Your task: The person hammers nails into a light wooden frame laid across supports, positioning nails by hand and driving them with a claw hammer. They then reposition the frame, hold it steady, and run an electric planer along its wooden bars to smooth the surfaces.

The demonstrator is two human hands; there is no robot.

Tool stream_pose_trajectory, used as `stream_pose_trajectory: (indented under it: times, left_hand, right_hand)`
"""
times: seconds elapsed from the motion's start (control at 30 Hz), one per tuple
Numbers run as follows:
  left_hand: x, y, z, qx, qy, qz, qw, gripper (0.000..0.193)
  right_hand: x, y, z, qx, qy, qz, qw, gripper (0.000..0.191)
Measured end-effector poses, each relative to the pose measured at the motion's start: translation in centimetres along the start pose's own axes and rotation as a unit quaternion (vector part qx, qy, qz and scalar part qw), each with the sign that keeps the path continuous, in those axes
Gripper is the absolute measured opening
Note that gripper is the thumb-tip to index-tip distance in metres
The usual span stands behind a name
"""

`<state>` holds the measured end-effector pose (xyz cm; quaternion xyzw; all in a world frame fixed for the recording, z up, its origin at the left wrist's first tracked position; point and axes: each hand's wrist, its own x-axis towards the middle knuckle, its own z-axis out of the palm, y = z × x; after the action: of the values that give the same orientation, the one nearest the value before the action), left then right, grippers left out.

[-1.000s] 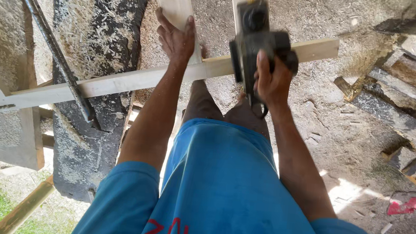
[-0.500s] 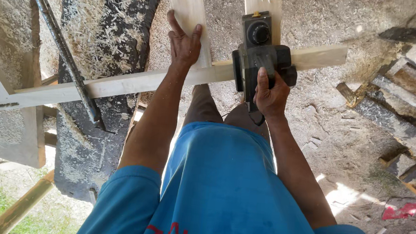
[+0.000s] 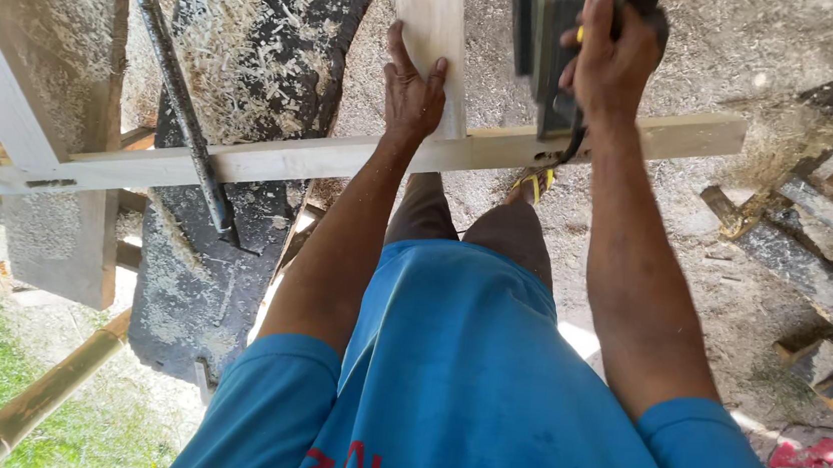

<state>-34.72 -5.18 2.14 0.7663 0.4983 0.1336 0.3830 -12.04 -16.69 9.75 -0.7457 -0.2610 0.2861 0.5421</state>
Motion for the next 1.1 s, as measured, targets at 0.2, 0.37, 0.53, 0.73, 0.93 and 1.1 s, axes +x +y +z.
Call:
stream_pose_trajectory:
  times: [0.2, 0.37, 0.53, 0.73, 0.93, 1.1]
  left_hand:
    - [0.5, -1.1, -1.5, -0.127, -0.081, -0.245, 0.958, 0.057]
    - [0.9, -4.9, -4.0, -0.177, -0.203, -0.094, 0.959, 0.050]
    - [-0.1, -7.7, -5.2, -0.153, -0.404, -0.100, 0.896, 0.044]
    - [-2.1, -8.2, -5.9, 0.059, -0.334, 0.002, 0.941, 0.045]
    - [-3.1, -6.2, -7.0, 0.127, -0.321, 0.005, 0.938, 0.054]
    - [-4.0, -5.2, -4.9, 0.108, -0.269, 0.039, 0.956, 0.051]
  right_hand:
    - [-1.4, -2.0, 0.6, -0.016, -0.004, -0.017, 1.000, 0.054]
    - [-10.5, -5.6, 2.7, -0.050, 0.000, 0.040, 0.998, 0.053]
    - [-18.1, -6.8, 5.1, -0.069, -0.005, 0.077, 0.995, 0.053]
    - [-24.9, -6.5, 7.2, -0.052, -0.017, 0.081, 0.995, 0.054]
    - [-30.3, -7.2, 7.5, -0.058, 0.048, 0.136, 0.988, 0.051]
    - [-31.9, -7.0, 6.6, -0.087, 0.060, 0.142, 0.984, 0.052]
